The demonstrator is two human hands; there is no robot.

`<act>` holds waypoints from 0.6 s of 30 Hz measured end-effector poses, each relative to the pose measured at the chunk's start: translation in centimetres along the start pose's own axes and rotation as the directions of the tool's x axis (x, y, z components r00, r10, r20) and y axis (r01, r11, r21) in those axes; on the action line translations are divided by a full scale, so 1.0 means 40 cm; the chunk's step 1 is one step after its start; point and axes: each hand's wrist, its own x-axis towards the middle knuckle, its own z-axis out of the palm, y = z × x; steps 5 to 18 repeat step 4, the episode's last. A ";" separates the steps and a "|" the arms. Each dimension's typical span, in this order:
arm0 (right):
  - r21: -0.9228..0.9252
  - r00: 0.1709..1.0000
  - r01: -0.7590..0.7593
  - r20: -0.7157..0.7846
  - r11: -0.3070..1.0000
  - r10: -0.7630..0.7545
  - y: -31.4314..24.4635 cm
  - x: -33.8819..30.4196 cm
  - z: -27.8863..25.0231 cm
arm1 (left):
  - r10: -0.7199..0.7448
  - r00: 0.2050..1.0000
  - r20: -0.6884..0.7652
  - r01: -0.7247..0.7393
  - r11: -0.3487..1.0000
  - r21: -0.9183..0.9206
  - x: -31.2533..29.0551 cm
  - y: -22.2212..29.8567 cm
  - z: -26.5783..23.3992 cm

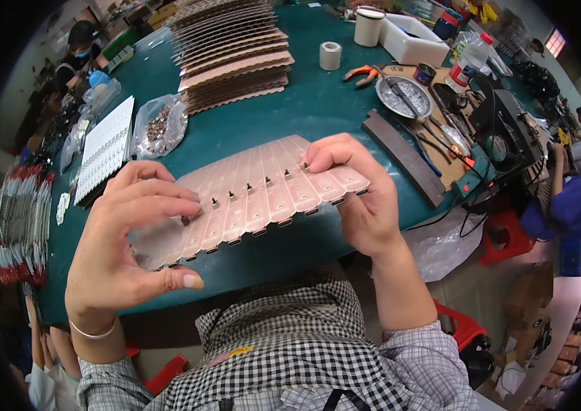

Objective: The person solders components onto an LED circuit board panel using a soldering iron, places the panel onto a stack, and then inserts small components into another circuit board panel by hand.

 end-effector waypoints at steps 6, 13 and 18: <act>0.052 1.000 -0.009 0.004 0.999 0.009 0.012 -0.005 0.013 | -0.003 1.000 -0.021 0.002 1.000 -0.031 -0.005 0.000 0.001; 0.052 1.000 -0.009 0.004 0.999 0.009 0.012 -0.005 0.013 | -0.003 1.000 -0.021 0.002 1.000 -0.031 -0.005 0.000 0.001; 0.052 1.000 -0.009 0.004 0.999 0.009 0.012 -0.005 0.013 | -0.003 1.000 -0.021 0.002 1.000 -0.031 -0.005 0.000 0.001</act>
